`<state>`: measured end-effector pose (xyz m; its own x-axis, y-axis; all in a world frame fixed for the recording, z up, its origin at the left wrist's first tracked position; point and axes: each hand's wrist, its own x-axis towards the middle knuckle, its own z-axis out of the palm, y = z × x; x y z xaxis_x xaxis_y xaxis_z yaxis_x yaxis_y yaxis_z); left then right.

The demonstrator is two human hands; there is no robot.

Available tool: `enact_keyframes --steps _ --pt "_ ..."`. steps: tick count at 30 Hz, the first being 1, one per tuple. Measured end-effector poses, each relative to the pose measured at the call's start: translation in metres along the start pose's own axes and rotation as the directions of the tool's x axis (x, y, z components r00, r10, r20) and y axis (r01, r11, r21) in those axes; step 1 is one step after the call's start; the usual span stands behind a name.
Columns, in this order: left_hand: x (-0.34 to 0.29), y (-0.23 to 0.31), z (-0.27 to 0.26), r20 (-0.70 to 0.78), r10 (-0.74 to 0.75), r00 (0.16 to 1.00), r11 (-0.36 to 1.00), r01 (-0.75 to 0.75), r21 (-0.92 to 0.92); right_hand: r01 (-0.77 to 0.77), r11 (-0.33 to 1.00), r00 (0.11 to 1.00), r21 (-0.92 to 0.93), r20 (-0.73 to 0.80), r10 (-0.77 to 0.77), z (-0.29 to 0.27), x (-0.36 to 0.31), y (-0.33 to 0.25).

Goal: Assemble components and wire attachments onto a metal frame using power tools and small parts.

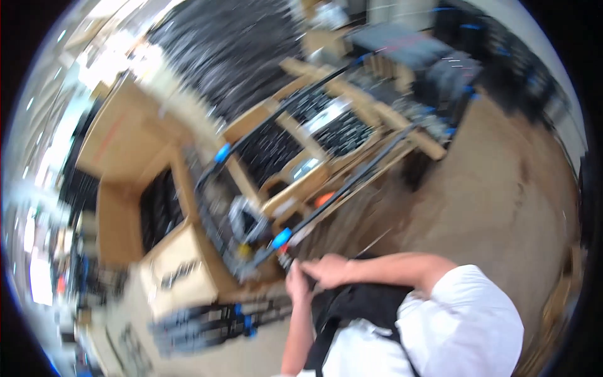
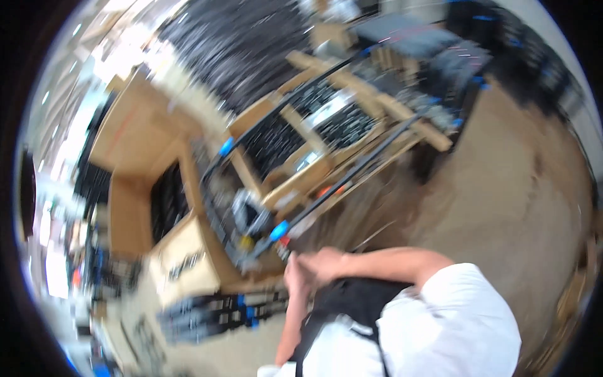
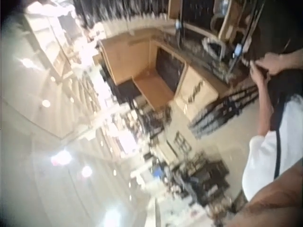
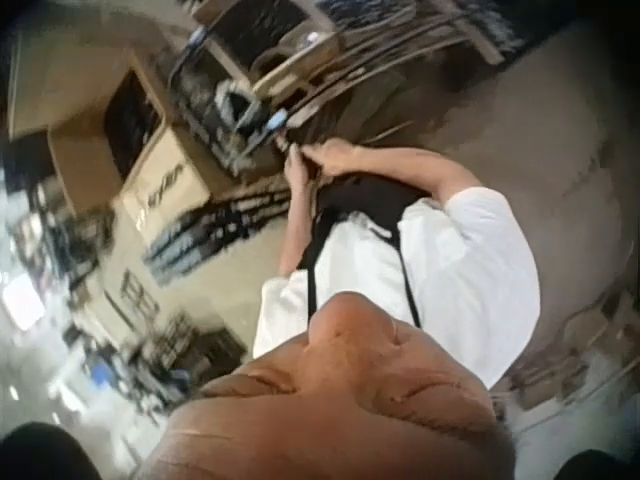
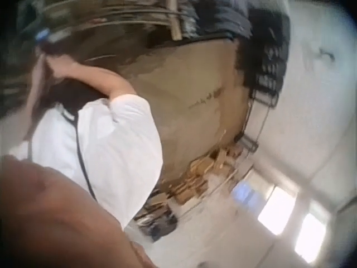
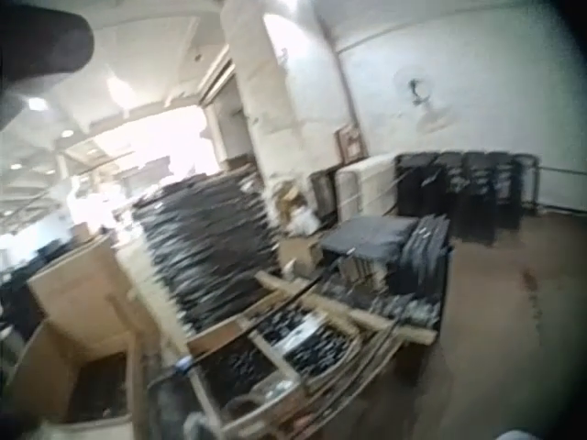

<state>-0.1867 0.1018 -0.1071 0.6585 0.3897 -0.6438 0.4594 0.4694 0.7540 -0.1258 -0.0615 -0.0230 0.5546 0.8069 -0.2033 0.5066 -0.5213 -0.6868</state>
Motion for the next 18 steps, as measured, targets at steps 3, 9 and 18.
enact_keyframes --steps 3,9,18 --pt "0.027 -0.024 -0.019 -0.05 0.074 0.996 0.994 -0.07 0.086 0.138 0.989 0.983 -0.061 -0.111 -0.144 0.032 0.008 0.018" --pt "-0.005 0.001 -0.013 -0.115 0.091 0.989 0.986 -0.073 0.152 0.139 0.987 0.985 -0.081 -0.09 -0.146 0.041 0.011 0.012" --pt "-0.005 -0.012 -0.02 -0.119 0.1 0.988 0.977 -0.075 0.2 0.072 0.994 0.997 -0.076 -0.021 -0.074 0.04 0.003 0.004"
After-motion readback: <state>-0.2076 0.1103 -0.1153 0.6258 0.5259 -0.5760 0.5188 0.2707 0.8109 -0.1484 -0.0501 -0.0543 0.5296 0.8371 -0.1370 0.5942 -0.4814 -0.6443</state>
